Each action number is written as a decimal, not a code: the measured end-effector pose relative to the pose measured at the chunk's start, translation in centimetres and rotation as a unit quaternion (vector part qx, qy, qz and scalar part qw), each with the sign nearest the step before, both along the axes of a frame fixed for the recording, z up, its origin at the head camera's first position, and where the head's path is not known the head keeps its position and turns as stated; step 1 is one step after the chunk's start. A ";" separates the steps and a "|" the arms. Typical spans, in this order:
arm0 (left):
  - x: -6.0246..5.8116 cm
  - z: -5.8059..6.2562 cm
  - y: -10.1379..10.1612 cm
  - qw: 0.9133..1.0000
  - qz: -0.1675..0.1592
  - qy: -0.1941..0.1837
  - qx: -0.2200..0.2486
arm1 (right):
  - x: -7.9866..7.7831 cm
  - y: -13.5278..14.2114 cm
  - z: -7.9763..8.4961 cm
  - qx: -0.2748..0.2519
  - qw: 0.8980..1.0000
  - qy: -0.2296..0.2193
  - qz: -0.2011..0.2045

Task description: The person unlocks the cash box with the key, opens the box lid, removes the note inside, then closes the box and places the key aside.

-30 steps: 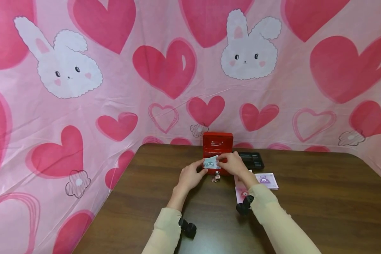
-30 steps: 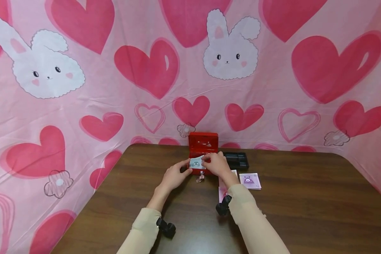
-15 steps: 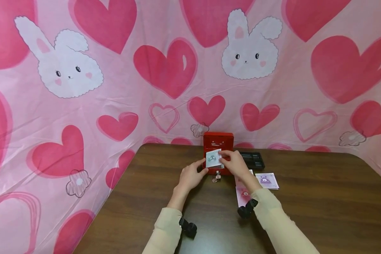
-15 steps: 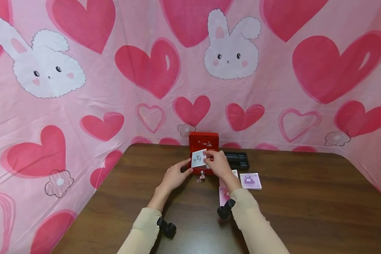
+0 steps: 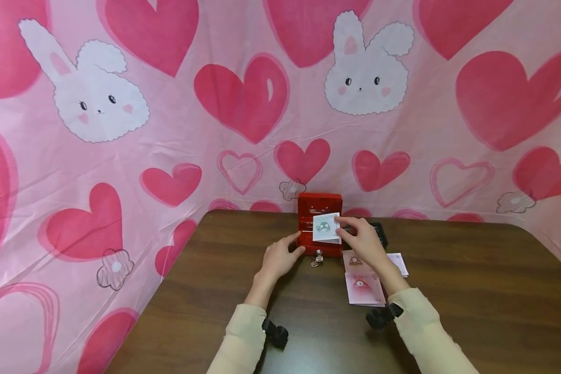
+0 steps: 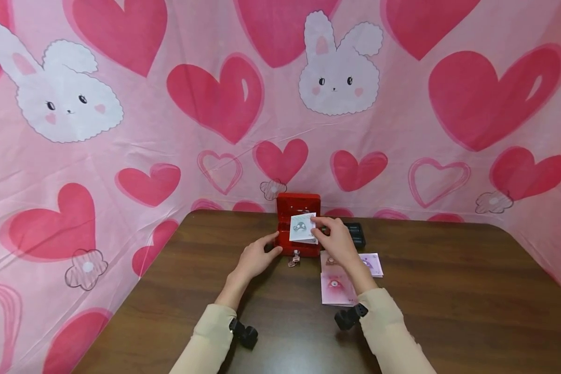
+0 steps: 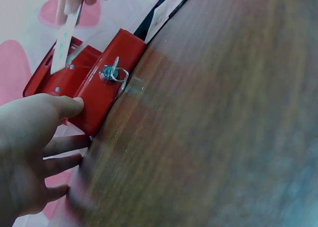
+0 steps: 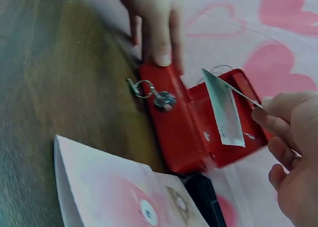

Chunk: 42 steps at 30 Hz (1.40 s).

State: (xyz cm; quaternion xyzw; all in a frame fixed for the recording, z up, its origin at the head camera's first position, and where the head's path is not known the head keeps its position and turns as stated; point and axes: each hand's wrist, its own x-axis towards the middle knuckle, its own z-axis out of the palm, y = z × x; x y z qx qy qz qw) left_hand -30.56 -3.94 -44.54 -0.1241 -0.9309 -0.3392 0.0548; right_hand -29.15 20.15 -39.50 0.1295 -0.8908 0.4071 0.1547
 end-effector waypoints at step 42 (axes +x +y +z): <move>0.3 0.1 -0.7 1.000 -0.014 0.006 0.006 | 4.7 9.2 1.7 -0.051 0.987 -0.126 0.084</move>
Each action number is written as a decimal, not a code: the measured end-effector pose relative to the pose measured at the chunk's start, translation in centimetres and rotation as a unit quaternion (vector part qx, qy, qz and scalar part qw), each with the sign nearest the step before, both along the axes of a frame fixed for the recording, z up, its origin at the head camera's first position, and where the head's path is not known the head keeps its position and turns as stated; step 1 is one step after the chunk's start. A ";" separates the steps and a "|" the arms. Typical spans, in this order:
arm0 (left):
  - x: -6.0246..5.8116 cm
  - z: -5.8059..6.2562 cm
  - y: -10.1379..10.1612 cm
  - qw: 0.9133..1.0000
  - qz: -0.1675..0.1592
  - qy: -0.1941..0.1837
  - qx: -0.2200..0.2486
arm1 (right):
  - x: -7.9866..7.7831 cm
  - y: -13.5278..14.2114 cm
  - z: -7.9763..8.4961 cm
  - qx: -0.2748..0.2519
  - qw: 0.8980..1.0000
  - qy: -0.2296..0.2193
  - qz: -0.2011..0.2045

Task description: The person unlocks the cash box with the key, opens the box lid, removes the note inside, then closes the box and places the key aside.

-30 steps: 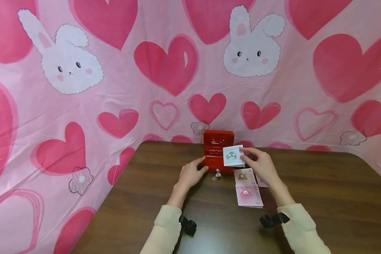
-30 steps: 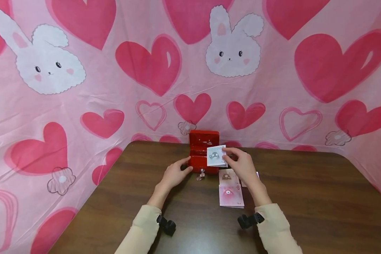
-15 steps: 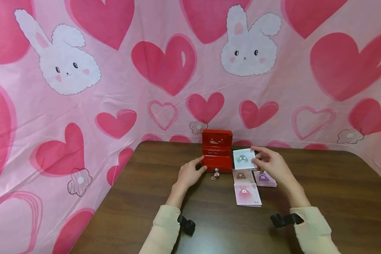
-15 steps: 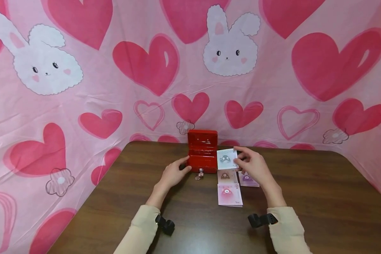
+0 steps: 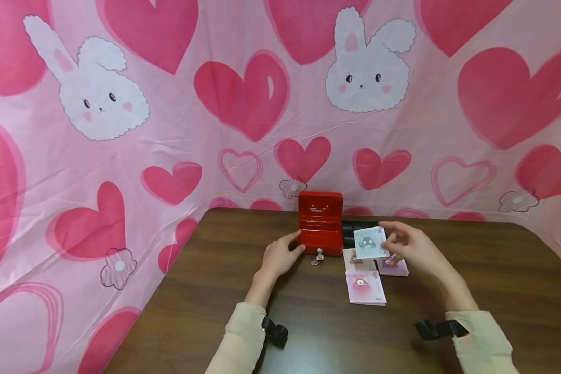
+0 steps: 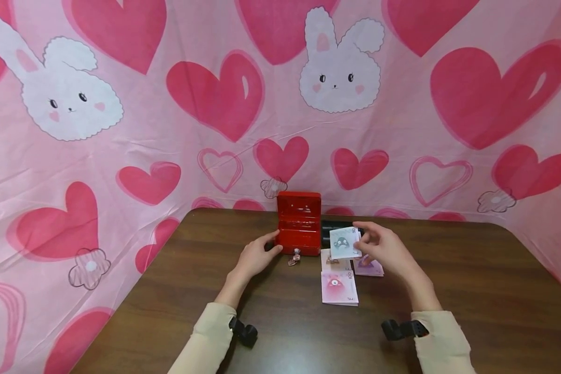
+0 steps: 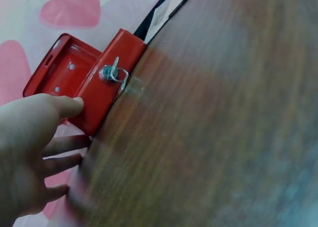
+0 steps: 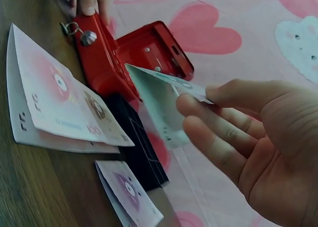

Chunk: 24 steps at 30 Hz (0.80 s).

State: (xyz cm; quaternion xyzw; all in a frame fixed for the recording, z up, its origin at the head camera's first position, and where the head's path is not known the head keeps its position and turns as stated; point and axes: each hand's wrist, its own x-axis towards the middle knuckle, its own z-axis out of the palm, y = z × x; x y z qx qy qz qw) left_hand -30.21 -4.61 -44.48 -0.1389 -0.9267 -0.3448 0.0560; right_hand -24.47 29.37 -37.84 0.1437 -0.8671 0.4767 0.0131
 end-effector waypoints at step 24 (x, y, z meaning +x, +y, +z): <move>-0.1 0.0 0.0 1.000 -0.004 -0.005 0.005 | 1.2 4.9 -0.3 0.034 0.990 -0.122 0.061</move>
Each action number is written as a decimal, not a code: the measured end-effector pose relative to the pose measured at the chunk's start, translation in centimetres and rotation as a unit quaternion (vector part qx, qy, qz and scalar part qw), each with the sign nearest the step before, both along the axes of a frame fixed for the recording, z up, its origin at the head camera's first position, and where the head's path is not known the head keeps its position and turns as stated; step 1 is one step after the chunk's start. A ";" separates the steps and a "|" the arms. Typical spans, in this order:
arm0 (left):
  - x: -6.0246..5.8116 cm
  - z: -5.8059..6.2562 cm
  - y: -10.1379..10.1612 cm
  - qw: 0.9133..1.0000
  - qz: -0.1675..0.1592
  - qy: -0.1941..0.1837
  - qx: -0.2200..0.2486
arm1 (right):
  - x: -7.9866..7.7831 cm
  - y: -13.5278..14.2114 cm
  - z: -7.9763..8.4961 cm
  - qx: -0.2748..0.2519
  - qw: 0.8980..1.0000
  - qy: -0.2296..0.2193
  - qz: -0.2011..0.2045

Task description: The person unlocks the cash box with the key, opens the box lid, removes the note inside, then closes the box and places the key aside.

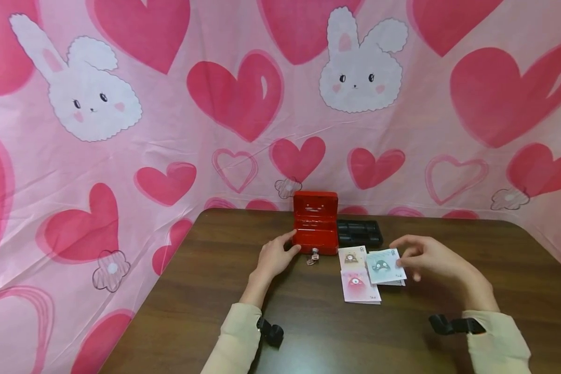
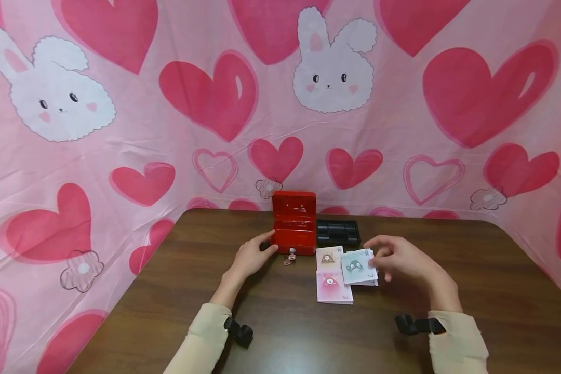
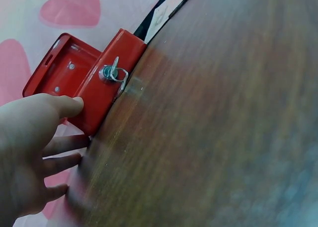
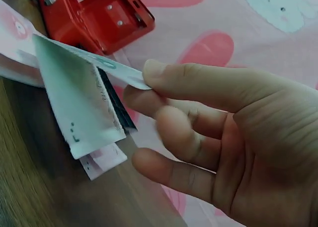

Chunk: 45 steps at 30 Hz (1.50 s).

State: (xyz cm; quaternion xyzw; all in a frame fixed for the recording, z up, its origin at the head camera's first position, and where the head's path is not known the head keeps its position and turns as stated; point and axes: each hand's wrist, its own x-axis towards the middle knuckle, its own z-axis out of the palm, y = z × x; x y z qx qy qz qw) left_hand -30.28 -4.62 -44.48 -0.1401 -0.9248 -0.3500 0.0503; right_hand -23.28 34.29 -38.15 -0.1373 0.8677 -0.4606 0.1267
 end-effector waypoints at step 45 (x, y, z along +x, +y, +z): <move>-0.1 0.0 0.1 1.000 0.008 0.001 -0.010 | -0.9 1.0 -1.1 0.077 0.989 0.085 -0.092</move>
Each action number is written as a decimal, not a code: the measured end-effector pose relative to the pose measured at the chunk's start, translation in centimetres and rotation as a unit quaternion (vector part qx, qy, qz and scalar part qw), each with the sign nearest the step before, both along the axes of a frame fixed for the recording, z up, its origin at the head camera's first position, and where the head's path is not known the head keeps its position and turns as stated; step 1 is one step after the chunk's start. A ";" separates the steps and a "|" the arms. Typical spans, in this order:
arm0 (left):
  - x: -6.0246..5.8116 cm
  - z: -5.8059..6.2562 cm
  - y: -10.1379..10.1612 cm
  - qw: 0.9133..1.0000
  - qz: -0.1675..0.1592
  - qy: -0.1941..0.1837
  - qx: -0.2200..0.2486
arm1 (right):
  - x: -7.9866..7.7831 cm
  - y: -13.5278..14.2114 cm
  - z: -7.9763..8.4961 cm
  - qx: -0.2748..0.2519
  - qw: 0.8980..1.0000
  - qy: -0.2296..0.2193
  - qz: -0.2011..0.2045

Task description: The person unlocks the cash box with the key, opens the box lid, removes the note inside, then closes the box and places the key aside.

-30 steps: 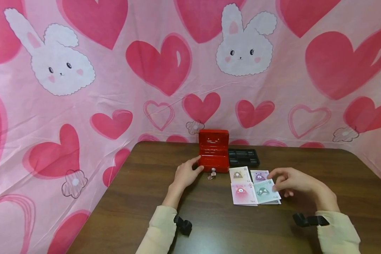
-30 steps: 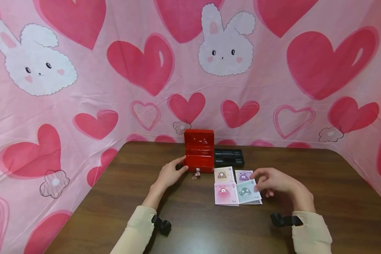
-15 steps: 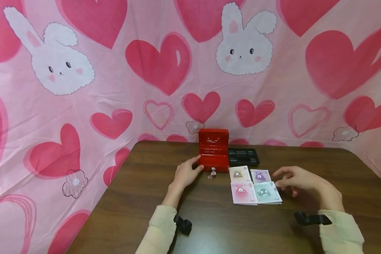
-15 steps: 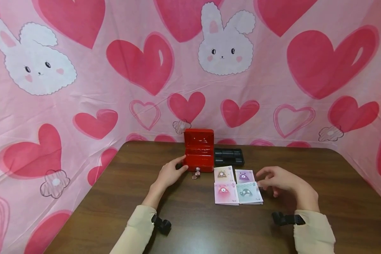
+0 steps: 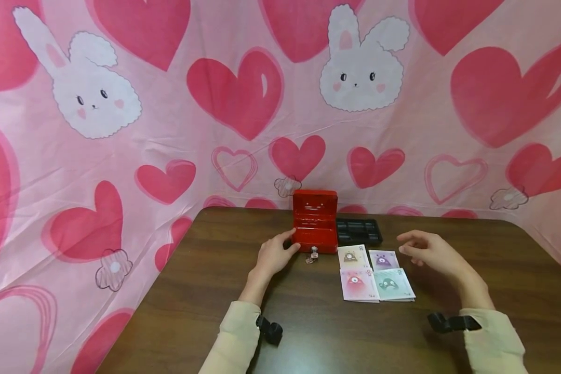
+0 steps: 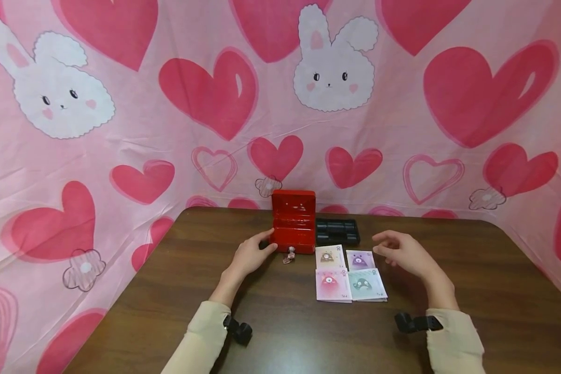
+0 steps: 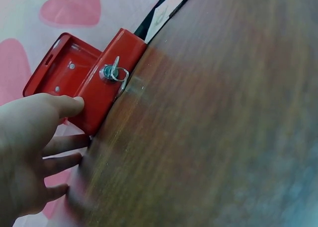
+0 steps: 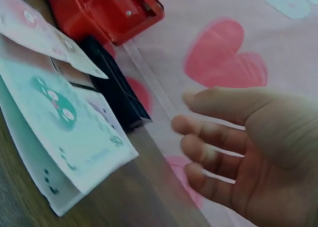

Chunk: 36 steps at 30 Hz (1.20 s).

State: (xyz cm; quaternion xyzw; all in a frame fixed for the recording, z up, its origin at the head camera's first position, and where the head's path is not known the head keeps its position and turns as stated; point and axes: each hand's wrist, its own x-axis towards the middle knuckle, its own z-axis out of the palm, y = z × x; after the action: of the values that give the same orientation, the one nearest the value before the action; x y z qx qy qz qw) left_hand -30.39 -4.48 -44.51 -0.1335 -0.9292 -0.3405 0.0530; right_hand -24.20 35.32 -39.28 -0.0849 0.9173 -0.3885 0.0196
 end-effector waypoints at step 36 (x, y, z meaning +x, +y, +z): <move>0.1 0.1 0.0 1.000 0.002 -0.003 0.005 | -4.3 -3.3 -1.5 -0.011 1.000 0.006 -0.018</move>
State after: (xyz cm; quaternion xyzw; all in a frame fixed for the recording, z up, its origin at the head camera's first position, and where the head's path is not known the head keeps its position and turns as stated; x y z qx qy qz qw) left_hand -30.25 -4.50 -44.43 -0.1302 -0.9279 -0.3456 0.0518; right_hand -28.54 32.03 -40.81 -0.0707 0.9145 -0.3982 0.0061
